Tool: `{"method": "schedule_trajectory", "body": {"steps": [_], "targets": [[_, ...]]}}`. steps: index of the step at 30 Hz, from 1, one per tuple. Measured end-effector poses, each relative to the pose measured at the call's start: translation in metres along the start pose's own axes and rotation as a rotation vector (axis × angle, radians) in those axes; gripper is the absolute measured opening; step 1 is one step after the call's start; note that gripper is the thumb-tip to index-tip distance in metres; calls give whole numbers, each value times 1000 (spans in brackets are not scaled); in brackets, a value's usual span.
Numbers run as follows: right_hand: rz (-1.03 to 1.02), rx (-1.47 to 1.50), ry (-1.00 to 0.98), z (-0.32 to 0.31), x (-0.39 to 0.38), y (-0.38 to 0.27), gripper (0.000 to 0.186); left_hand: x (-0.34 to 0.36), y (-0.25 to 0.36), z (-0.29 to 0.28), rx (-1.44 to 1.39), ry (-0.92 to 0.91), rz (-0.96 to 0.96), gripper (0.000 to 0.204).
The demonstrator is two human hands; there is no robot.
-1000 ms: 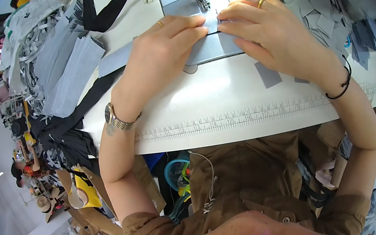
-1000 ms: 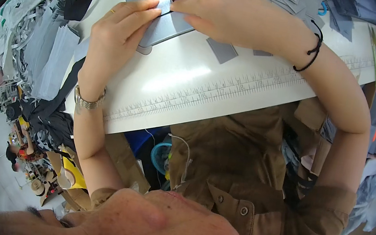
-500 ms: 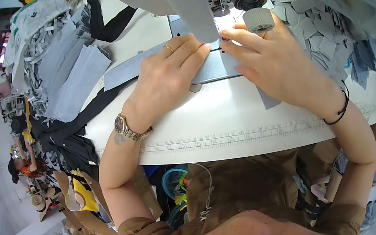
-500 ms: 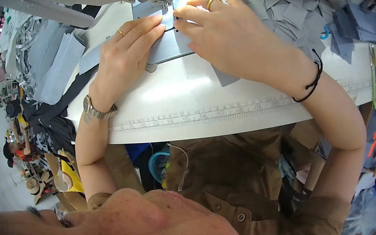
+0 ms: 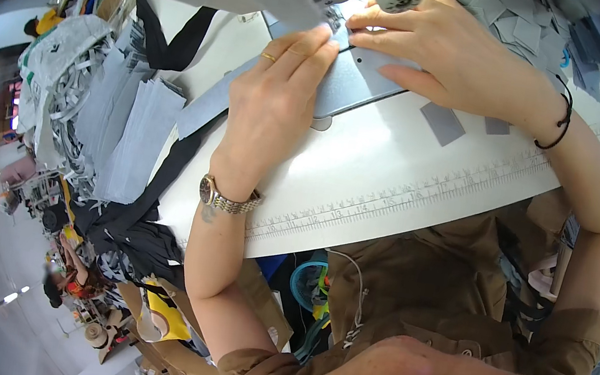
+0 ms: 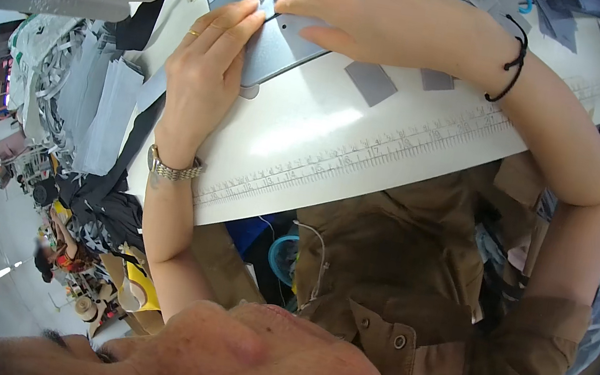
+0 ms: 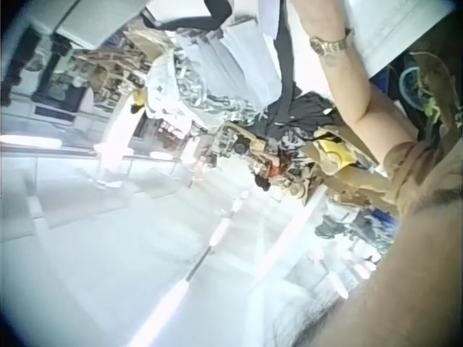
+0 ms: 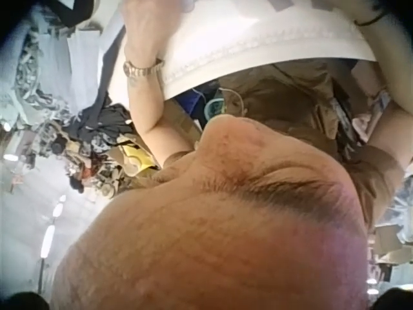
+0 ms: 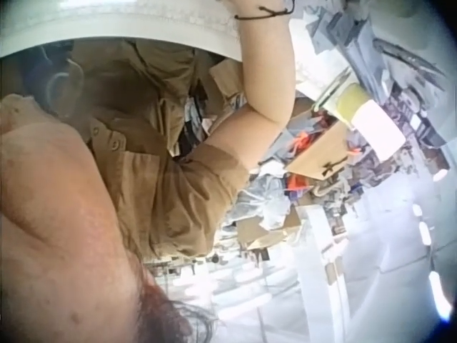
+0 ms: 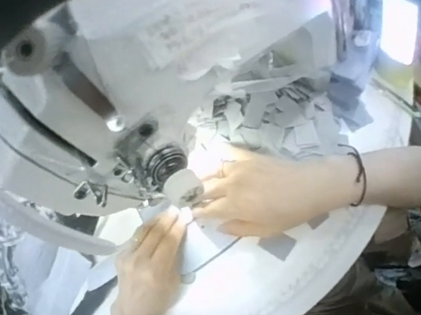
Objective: Sewing black straps onto grey fabric pieces using an industrial sewing machine.
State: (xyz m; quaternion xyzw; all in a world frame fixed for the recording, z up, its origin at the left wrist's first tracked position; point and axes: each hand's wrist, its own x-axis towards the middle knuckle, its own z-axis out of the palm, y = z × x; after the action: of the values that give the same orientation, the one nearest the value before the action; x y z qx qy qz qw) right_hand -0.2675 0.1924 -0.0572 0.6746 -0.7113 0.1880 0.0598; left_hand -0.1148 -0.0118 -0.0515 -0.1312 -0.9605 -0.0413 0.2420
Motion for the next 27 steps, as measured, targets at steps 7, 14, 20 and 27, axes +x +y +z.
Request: {"method": "schedule_trajectory", "body": {"steps": [7, 14, 20, 27], "targets": [[10, -82, 29, 4, 0, -3, 40, 6, -15, 6, -3, 22, -42, 31], [-89, -148, 31, -6, 6, -3, 26, 1, -19, 15, 99, 68, -50, 34], [-78, -114, -124, -24, -6, -10, 71, -2, -16, 16, 241, -178, -118, 38], [-61, -378, -66, -20, -13, -1, 95, -94, 18, -46, 401, 1, -18, 26]]}}
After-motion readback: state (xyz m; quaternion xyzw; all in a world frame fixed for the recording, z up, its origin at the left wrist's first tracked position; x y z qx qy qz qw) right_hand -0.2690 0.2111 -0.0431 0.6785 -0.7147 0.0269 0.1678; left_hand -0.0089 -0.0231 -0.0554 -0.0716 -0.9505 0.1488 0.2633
